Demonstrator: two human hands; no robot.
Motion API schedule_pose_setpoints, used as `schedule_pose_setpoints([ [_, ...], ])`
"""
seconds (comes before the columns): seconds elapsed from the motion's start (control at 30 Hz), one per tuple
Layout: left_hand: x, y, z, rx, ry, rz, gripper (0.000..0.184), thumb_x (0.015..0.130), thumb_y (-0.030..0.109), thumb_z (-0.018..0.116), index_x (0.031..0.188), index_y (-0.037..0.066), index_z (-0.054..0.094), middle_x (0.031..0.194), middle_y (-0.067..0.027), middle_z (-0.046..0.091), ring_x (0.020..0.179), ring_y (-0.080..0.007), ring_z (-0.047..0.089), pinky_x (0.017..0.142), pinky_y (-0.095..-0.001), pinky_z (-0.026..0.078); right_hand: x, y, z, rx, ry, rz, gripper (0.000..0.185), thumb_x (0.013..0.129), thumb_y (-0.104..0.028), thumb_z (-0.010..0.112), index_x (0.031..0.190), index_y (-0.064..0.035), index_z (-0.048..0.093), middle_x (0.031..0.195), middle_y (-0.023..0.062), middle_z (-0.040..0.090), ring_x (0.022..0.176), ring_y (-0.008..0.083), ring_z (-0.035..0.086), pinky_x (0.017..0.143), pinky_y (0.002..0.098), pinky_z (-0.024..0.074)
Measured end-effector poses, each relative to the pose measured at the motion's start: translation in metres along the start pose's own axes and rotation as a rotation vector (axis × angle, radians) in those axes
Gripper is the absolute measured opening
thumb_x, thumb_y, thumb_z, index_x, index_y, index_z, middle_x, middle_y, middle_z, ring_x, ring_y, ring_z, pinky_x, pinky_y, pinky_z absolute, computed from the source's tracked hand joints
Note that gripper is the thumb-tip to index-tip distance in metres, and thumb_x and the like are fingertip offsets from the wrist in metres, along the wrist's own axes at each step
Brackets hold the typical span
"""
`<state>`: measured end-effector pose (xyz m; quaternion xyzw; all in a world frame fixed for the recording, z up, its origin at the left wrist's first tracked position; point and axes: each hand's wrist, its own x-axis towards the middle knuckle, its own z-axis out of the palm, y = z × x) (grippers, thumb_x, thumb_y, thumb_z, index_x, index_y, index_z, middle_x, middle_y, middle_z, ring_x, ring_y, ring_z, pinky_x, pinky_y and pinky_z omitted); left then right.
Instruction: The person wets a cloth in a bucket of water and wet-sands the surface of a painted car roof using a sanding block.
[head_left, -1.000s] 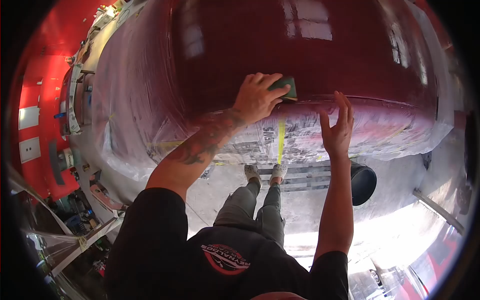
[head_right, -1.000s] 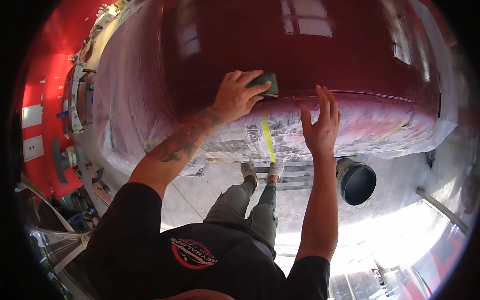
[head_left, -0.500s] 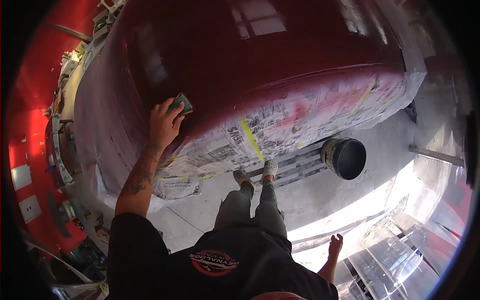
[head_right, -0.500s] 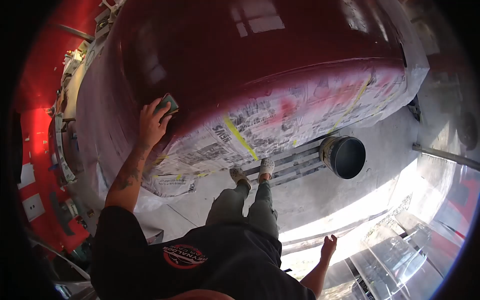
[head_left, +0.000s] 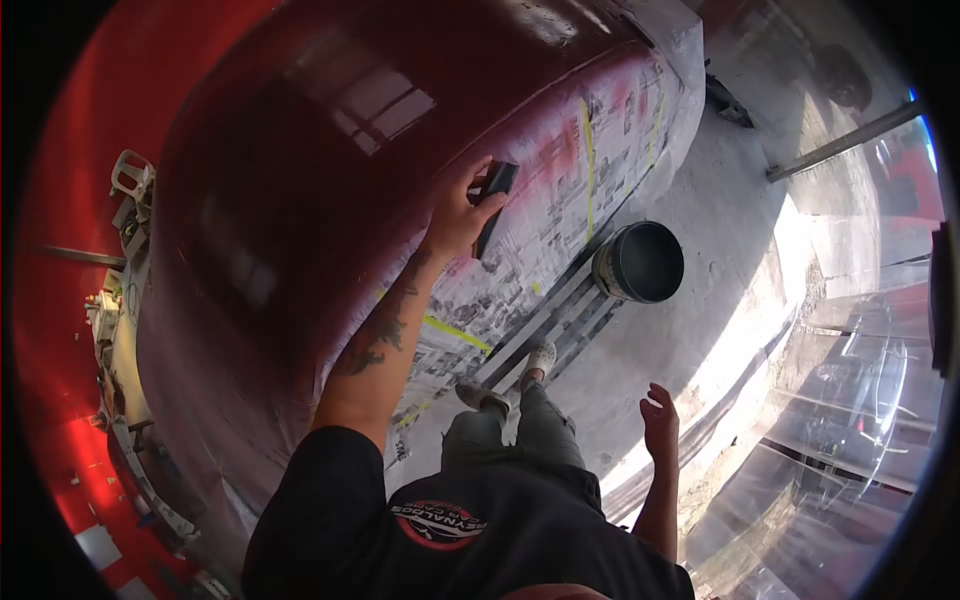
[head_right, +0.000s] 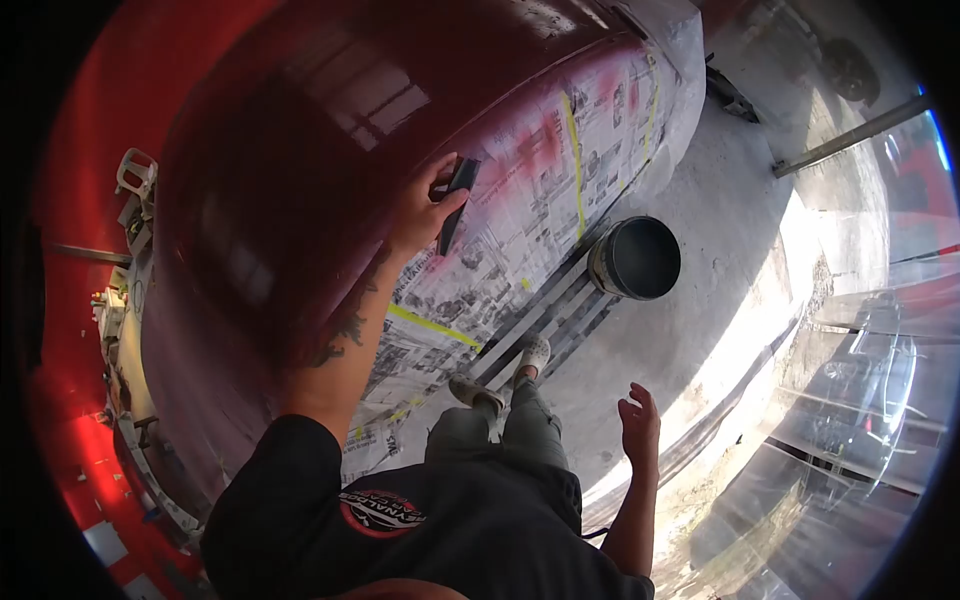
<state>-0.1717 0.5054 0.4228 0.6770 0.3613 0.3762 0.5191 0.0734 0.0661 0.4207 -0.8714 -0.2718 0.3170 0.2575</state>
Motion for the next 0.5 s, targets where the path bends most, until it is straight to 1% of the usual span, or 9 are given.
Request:
schedule_pose_setpoints([
  [0.03,-0.015,0.018,0.017,-0.353,-0.134,-0.214,0.073,0.086,0.015,0.072,0.151,0.017,0.041,0.115,-0.0094,0.063,0.103,-0.0252,0.065,0.092,-0.0370,0.052,0.001,-0.005,0.001,0.017,0.012,0.022,0.042,0.096,-0.016,0.064,0.135,-0.0043,0.054,0.124,0.0215,0.063,0.099,0.0276,0.068,0.085,0.0375,0.0537],
  [0.07,-0.030,0.023,0.034,-0.670,-0.183,-0.300,0.087,0.082,0.008,0.072,0.157,0.018,0.029,0.117,-0.0107,0.059,0.108,-0.0226,0.064,0.095,-0.0341,0.052,0.005,-0.012,0.005,0.125,-0.008,-0.009,0.042,0.097,-0.017,0.063,0.136,-0.0039,0.054,0.123,0.0198,0.064,0.103,0.0270,0.067,0.088,0.0371,0.0526],
  [0.17,-0.062,0.059,0.073,-1.081,-0.329,-0.302,0.086,0.080,0.005,0.066,0.156,0.017,0.028,0.122,-0.0157,0.055,0.114,-0.0321,0.062,0.105,-0.0454,0.049,0.029,-0.016,0.028,0.449,-0.114,-0.122,0.043,0.102,-0.026,0.057,0.137,-0.0028,0.052,0.124,0.0148,0.063,0.107,0.0254,0.065,0.093,0.0364,0.0505],
  [0.2,-0.069,0.065,0.082,-1.068,-0.345,-0.319,0.086,0.080,0.005,0.066,0.156,0.017,0.028,0.122,-0.0157,0.055,0.114,-0.0321,0.062,0.105,-0.0454,0.049,0.036,-0.034,0.031,0.553,-0.193,-0.091,0.045,0.103,-0.031,0.053,0.139,-0.0042,0.050,0.125,0.0142,0.062,0.108,0.0250,0.065,0.092,0.0367,0.0505],
  [0.27,-0.075,0.080,0.104,-1.180,-0.289,-0.347,0.082,0.081,0.008,0.066,0.154,0.013,0.029,0.124,-0.0174,0.056,0.118,-0.0370,0.060,0.109,-0.0529,0.045,0.053,-0.064,0.039,0.808,-0.360,-0.048,0.050,0.105,-0.042,0.047,0.140,-0.0065,0.049,0.124,0.0126,0.062,0.107,0.0230,0.065,0.089,0.0363,0.0503],
  [0.3,-0.076,0.090,0.112,-1.176,-0.312,-0.347,0.079,0.082,0.009,0.066,0.152,0.009,0.031,0.127,-0.0179,0.056,0.121,-0.0383,0.058,0.112,-0.0569,0.041,0.061,-0.072,0.043,0.967,-0.431,-0.030,0.054,0.105,-0.049,0.044,0.139,-0.0075,0.049,0.122,0.0117,0.063,0.105,0.0214,0.065,0.087,0.0356,0.0500],
  [0.37,-0.073,0.087,0.135,-1.143,-0.318,-0.261,0.079,0.083,0.012,0.068,0.153,0.011,0.032,0.133,-0.0171,0.056,0.129,-0.0403,0.052,0.117,-0.0582,0.033,0.074,-0.094,0.043,1.349,-0.618,0.094,0.059,0.103,-0.058,0.042,0.138,-0.0110,0.048,0.116,0.0108,0.062,0.101,0.0239,0.066,0.085,0.0397,0.0517],
  [0.4,-0.068,0.086,0.145,-1.115,-0.330,-0.235,0.077,0.083,0.014,0.068,0.152,0.011,0.034,0.134,-0.0175,0.056,0.131,-0.0386,0.051,0.119,-0.0580,0.028,0.082,-0.100,0.042,1.527,-0.782,0.162,0.064,0.100,-0.064,0.040,0.139,-0.0141,0.046,0.112,0.0104,0.060,0.099,0.0261,0.066,0.084,0.0435,0.0531],
  [0.5,-0.037,0.085,0.198,-1.047,-0.473,-0.267,0.079,0.082,0.018,0.070,0.152,0.012,0.034,0.135,-0.0192,0.057,0.132,-0.0362,0.050,0.120,-0.0577,0.026,0.105,-0.113,0.033,1.867,-1.273,0.043,0.078,0.094,-0.075,0.038,0.146,-0.0170,0.040,0.127,0.0099,0.060,0.106,0.0307,0.064,0.090,0.0443,0.0517],
])
